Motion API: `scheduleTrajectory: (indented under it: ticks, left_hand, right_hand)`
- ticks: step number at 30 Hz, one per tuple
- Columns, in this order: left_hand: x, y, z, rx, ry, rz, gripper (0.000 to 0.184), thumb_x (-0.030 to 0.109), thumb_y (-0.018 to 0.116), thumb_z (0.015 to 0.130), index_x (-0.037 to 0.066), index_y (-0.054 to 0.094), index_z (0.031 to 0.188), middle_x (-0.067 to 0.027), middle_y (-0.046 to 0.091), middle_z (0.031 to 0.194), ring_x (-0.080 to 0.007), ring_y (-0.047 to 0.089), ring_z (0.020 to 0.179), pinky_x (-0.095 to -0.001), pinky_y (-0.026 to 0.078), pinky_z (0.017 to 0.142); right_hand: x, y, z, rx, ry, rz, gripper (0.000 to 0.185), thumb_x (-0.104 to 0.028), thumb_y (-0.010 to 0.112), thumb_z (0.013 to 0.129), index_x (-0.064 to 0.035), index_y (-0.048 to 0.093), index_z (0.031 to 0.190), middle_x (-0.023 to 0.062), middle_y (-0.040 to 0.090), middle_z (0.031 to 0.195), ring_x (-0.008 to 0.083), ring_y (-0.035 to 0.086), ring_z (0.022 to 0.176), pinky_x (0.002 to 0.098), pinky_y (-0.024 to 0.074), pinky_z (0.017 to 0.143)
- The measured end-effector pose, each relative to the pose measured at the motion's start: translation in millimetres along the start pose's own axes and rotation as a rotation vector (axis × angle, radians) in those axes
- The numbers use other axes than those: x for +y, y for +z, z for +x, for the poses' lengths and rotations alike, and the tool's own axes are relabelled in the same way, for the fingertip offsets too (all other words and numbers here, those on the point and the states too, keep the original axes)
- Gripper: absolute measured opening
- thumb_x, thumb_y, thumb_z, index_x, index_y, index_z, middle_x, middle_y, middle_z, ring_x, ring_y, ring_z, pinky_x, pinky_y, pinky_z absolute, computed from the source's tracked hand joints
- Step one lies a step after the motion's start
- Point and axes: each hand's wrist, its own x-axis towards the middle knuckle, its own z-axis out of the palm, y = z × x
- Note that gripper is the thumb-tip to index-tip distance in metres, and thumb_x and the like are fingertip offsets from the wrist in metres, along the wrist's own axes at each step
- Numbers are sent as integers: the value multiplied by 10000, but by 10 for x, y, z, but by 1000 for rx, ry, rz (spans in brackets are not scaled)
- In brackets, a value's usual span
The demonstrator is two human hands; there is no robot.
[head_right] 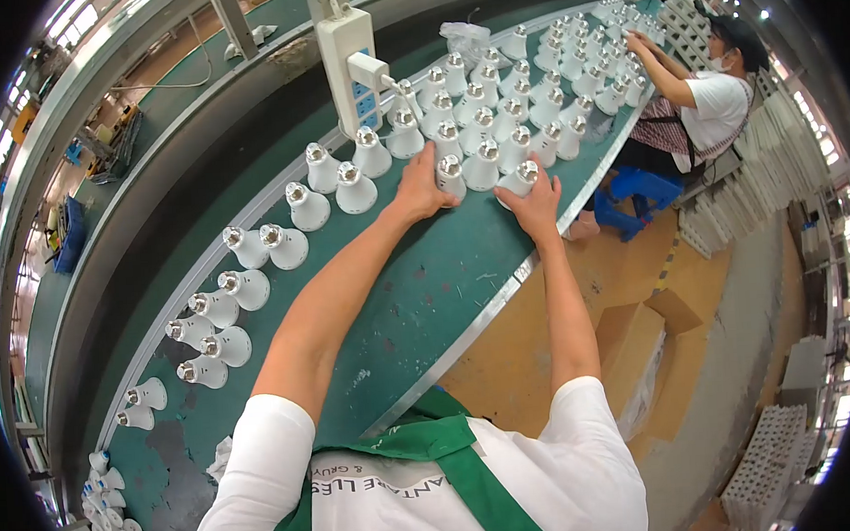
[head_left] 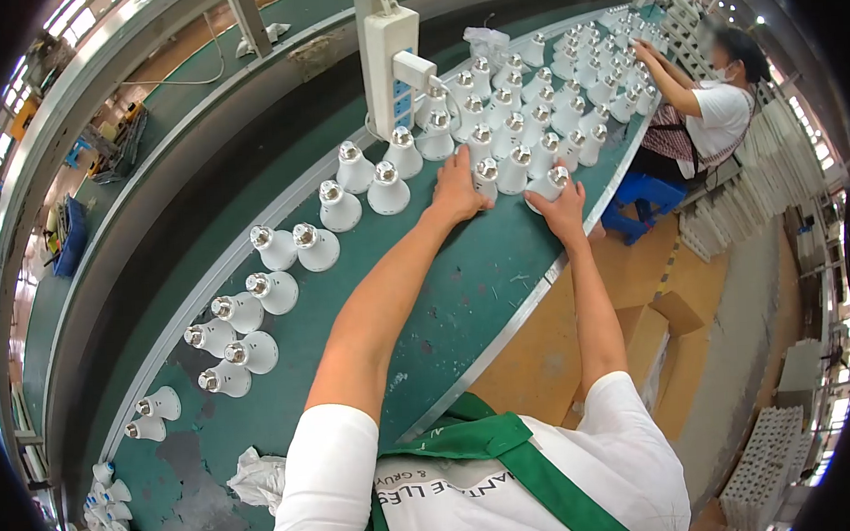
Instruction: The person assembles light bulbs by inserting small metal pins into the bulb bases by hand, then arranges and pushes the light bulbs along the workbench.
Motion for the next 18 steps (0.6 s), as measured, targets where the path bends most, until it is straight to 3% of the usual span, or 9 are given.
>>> scheduleTrajectory:
  ticks: [4, 5, 6, 7, 9, 11, 13, 16, 18]
  left_hand:
    - [15, 81, 67, 43, 10, -24, 1162, 154, 869, 528, 39, 156, 1439, -204, 272, 1438, -397, 318, 1295, -434, 338, 1064]
    - [20, 116, 38, 93, 38, -35, 1141, 162, 862, 546, 29, 161, 1436, -217, 265, 1437, -402, 311, 1297, -436, 334, 1065]
    - [2, 141, -17, 148, 57, -38, 1119, 170, 855, 564, 19, 166, 1434, -230, 258, 1436, -407, 304, 1300, -438, 330, 1065]
    - [20, 176, -94, 232, 93, 2, 1086, 177, 843, 584, 10, 177, 1426, -239, 259, 1430, -411, 311, 1291, -445, 323, 1063]
    - [68, 88, -476, 346, 151, -4, 1027, 185, 823, 616, -1, 201, 1411, -245, 267, 1419, -413, 331, 1267, -457, 312, 1056]
    - [233, -182, -1010, 391, 226, -58, 980, 178, 811, 627, 0, 231, 1397, -235, 286, 1406, -408, 350, 1242, -464, 308, 1049]
    - [321, -445, -1562, 409, 307, -73, 940, 159, 806, 628, 5, 267, 1383, -224, 310, 1389, -400, 365, 1222, -466, 309, 1042]
    - [322, -1065, -2318, 463, 390, 40, 850, 115, 790, 648, 27, 327, 1356, -211, 353, 1357, -388, 331, 1261, -443, 297, 1058]
    - [201, -1518, -2768, 567, 414, 153, 809, 100, 789, 651, 41, 370, 1341, -177, 428, 1321, -361, 393, 1237, -440, 313, 1047]
  right_hand:
    - [20, 85, 16, 153, -26, -47, 1005, -495, 769, 654, 49, 316, 1368, 204, 481, 1311, 316, 438, 1227, 472, 188, 1074]
    - [-5, 70, 21, 199, -79, -96, 1019, -508, 773, 641, 54, 322, 1362, 242, 520, 1238, 355, 479, 1160, 453, 272, 1029]
    - [-23, 20, 32, 132, 10, -113, 1017, -521, 780, 623, 68, 356, 1336, 267, 567, 1130, 389, 519, 1073, 457, 355, 946]
    - [125, 99, 81, 210, -109, -43, 1000, -525, 785, 610, 79, 394, 1304, 265, 599, 1037, 412, 546, 995, 469, 396, 875]
    - [200, 126, 112, 199, -112, -40, 986, -514, 790, 608, 82, 405, 1293, 271, 601, 1054, 428, 565, 969, 466, 420, 848]
    - [133, 97, 101, 194, -69, -48, 1001, -512, 793, 605, 77, 391, 1307, 278, 588, 1099, 414, 561, 1017, 458, 418, 870]
    - [163, 92, 117, 151, -36, -77, 997, -518, 771, 638, 50, 359, 1345, 256, 545, 1210, 389, 515, 1127, 433, 356, 965]
    - [195, 73, 116, 155, -7, -165, 979, -549, 735, 668, 27, 350, 1359, 223, 530, 1254, 369, 486, 1173, 453, 328, 981]
    - [258, 28, 90, 180, 22, -210, 967, -562, 714, 687, 23, 344, 1363, 211, 523, 1268, 357, 473, 1192, 457, 314, 993]
